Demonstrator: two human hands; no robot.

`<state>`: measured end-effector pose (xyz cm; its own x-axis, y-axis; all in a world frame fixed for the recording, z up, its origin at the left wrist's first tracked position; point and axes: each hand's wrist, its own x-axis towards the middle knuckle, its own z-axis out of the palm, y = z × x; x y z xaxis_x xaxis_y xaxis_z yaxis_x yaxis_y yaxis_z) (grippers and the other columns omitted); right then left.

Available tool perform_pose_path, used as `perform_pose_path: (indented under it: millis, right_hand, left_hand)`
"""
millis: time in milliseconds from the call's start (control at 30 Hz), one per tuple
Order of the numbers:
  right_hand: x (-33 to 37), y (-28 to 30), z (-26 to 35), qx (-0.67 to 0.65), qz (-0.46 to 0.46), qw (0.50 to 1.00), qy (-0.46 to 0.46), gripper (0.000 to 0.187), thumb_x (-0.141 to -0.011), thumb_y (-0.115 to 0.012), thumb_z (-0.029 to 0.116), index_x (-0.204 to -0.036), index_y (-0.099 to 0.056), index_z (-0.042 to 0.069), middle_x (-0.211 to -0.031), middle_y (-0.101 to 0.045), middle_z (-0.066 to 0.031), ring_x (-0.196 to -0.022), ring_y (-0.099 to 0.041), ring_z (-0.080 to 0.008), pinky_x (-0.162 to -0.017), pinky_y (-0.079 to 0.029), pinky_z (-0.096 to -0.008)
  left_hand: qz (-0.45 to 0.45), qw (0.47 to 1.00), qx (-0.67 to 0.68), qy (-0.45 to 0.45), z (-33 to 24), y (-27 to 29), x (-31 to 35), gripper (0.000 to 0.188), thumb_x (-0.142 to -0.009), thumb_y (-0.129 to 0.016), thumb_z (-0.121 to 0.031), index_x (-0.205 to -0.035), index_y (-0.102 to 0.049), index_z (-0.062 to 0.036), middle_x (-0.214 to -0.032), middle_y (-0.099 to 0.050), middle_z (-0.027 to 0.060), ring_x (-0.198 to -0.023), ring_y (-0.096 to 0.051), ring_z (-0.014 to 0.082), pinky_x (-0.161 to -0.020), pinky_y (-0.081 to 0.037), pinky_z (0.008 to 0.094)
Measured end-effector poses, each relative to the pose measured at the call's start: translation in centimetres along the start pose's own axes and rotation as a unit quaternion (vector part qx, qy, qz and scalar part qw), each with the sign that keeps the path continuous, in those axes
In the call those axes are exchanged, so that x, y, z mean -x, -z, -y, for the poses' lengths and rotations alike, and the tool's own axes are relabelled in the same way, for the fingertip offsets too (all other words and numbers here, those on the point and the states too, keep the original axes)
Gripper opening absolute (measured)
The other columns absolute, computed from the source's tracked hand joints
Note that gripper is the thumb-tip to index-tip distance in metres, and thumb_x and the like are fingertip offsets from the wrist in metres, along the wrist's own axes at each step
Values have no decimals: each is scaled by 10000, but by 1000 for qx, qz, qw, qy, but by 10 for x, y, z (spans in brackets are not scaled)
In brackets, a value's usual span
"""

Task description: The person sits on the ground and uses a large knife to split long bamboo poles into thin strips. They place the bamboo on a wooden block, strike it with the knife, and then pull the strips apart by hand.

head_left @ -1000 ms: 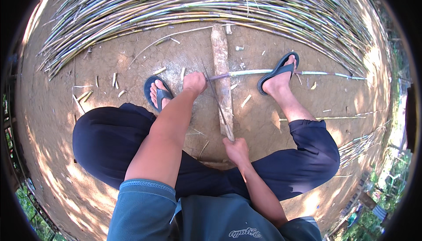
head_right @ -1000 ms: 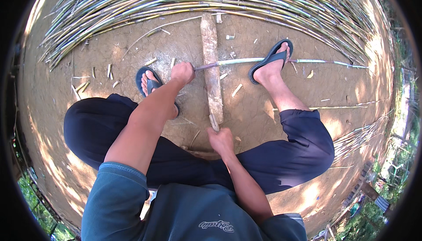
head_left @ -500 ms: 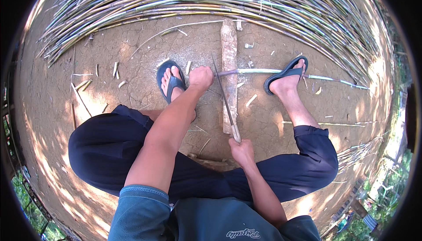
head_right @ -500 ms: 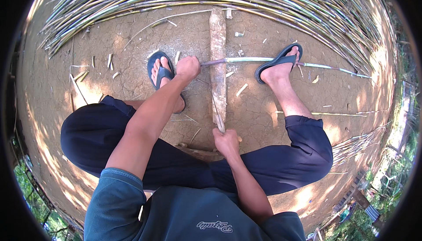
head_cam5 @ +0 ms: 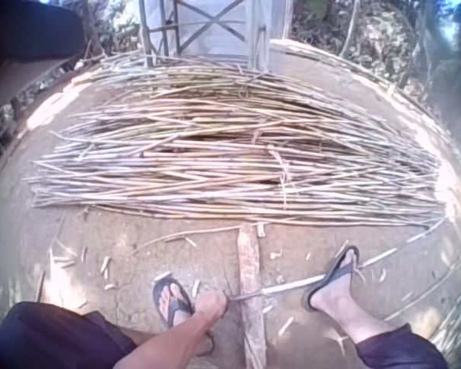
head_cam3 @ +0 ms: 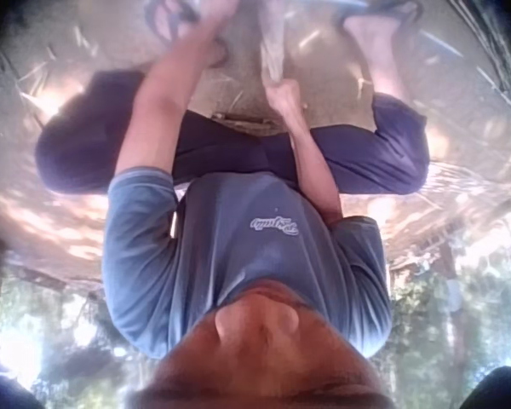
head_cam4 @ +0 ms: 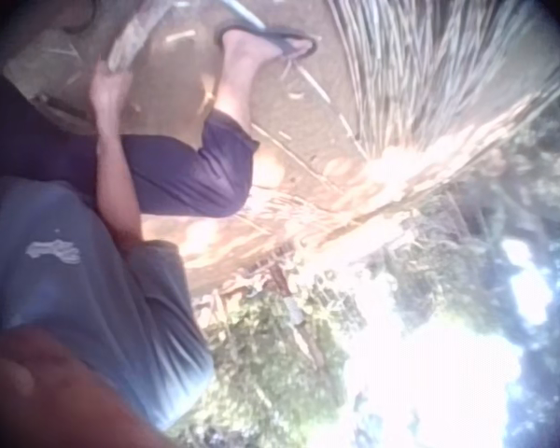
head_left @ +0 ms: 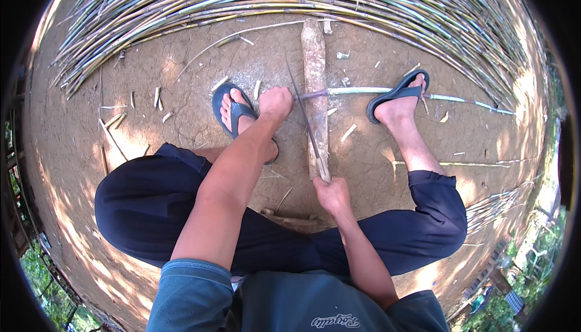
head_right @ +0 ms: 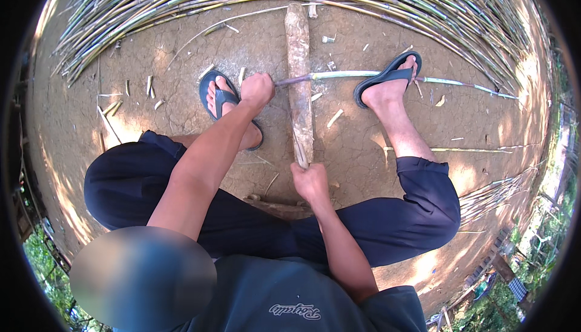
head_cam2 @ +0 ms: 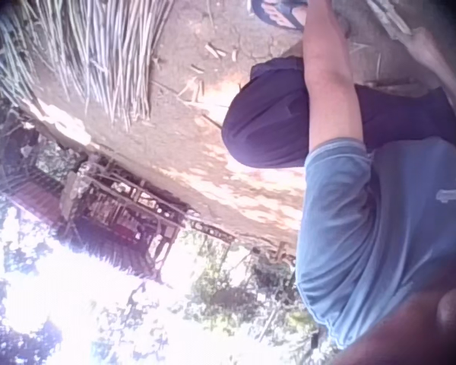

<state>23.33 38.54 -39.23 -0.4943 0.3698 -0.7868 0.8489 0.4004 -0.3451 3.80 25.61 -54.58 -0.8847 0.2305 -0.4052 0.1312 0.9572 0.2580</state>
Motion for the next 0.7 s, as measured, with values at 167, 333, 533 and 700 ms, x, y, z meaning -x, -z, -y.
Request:
perform_pose_path:
  millis: [167, 333, 533, 700]
  right_hand:
    - [19, 2, -33, -26, -10, 1000, 11, 418, -798, -613, 297, -587, -557, -60, -482, -503, -121, -464, -530, -188, -468, -410, -394]
    - [-5, -1, -10, 10, -19, 999, 38, 419, -798, -607, 297, -593, -563, -65, -490, -527, -138, -464, -553, -209, -468, -411, -394]
    - [-13, 0, -5, 5, -5, 999, 35, 425, -792, -609, 300, -591, -567, -73, -495, -541, -157, -476, -583, -228, -474, -416, -400]
    - [10, -1, -34, -4, -13, 999, 33, 426, -789, -614, 300, -591, -572, -75, -493, -535, -142, -481, -582, -224, -475, -414, -397]
  left_hand:
    - [19, 1000, -11, -5, 0, 1, 1, 302, -891, -455, -187, -915, -717, -39, -935, -696, 203, -861, -695, 358, -752, -554, 457]
    - [3, 1000, 3, -11, 0, 7, 4, 278, -863, -479, -167, -881, -714, -22, -901, -695, 213, -842, -696, 363, -741, -558, 454]
    - [18, 1000, 5, -3, -2, 2, -2, 352, -914, -410, -192, -898, -719, -26, -946, -701, 202, -877, -695, 354, -765, -555, 448]
    - [19, 1000, 1, 0, 0, 0, 0, 344, -912, -418, -190, -902, -722, -30, -937, -704, 191, -881, -695, 349, -765, -555, 447]
